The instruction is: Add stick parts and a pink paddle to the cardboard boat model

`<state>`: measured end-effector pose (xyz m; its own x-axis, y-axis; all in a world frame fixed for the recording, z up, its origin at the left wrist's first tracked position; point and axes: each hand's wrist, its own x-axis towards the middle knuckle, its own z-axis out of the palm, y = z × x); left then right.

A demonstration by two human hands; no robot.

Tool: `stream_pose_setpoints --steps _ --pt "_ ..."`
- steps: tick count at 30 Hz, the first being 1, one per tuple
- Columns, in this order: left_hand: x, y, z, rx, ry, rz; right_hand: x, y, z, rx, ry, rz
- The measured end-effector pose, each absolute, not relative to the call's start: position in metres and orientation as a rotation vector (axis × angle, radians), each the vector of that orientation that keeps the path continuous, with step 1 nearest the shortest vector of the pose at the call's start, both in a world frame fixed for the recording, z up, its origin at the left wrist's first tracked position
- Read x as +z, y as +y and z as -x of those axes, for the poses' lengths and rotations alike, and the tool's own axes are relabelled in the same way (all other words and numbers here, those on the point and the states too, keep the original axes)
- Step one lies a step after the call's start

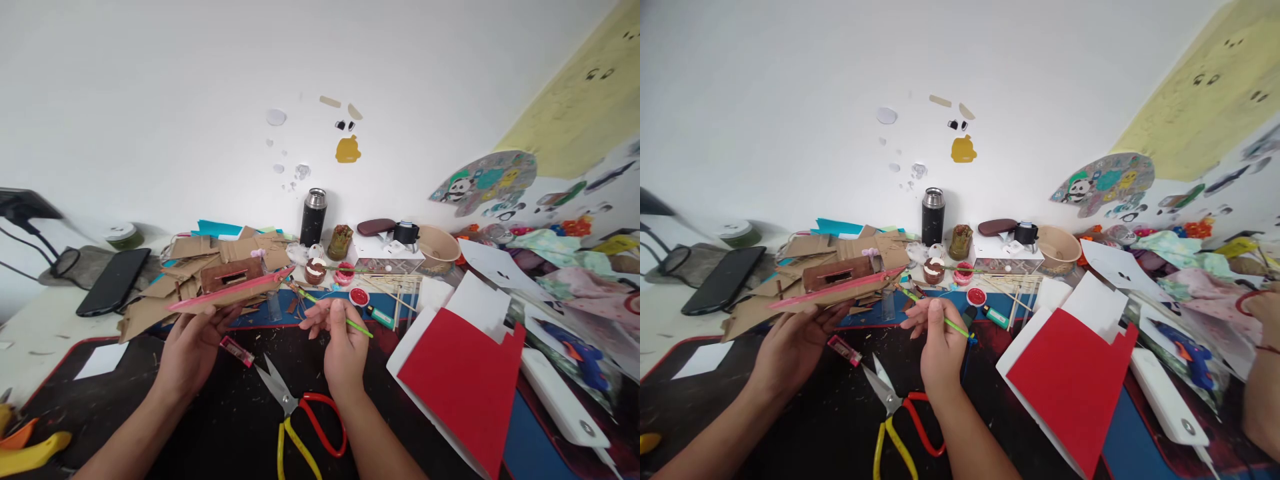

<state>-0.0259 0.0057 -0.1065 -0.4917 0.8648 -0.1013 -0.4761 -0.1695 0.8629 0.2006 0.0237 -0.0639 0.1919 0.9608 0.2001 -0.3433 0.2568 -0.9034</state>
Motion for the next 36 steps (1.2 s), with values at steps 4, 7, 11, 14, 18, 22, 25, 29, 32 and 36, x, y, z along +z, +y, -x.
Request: stream_pose_setpoints --steps 4,7,11,14,18,22,25,29,32,36 --pt "-0.106 0.005 0.026 1.815 1.120 -0.526 -0.064 0.024 -0.200 1.094 -0.934 0.846" --pt "-0.106 0.005 0.025 1.822 1.118 -0.538 -0.064 0.024 -0.200 1.103 -0.936 0.850" --pt "-0.107 0.006 0.025 1.830 1.119 -0.531 -0.064 0.025 -0.200 1.097 -0.936 0.869" --pt "-0.108 0.005 0.026 1.826 1.107 -0.523 -0.063 0.026 -0.202 1.095 -0.940 0.883" --pt "-0.107 0.005 0.026 1.818 1.108 -0.520 -0.063 0.027 -0.204 1.093 -0.947 0.907" --pt "-0.105 0.006 0.025 1.833 1.116 -0.517 -0.062 0.029 -0.206 1.087 -0.941 0.936" --pt "-0.105 0.006 0.028 1.833 1.113 -0.529 -0.062 0.030 -0.207 1.078 -0.919 0.944" --pt "-0.105 0.005 0.033 1.823 1.104 -0.519 -0.065 0.035 -0.211 1.062 -0.895 0.951" --pt "-0.104 0.006 0.034 1.799 1.087 -0.509 -0.068 0.038 -0.213 1.054 -0.871 0.958" --pt "-0.101 0.006 0.034 1.762 1.067 -0.478 -0.071 0.038 -0.212 1.091 -0.886 0.966"
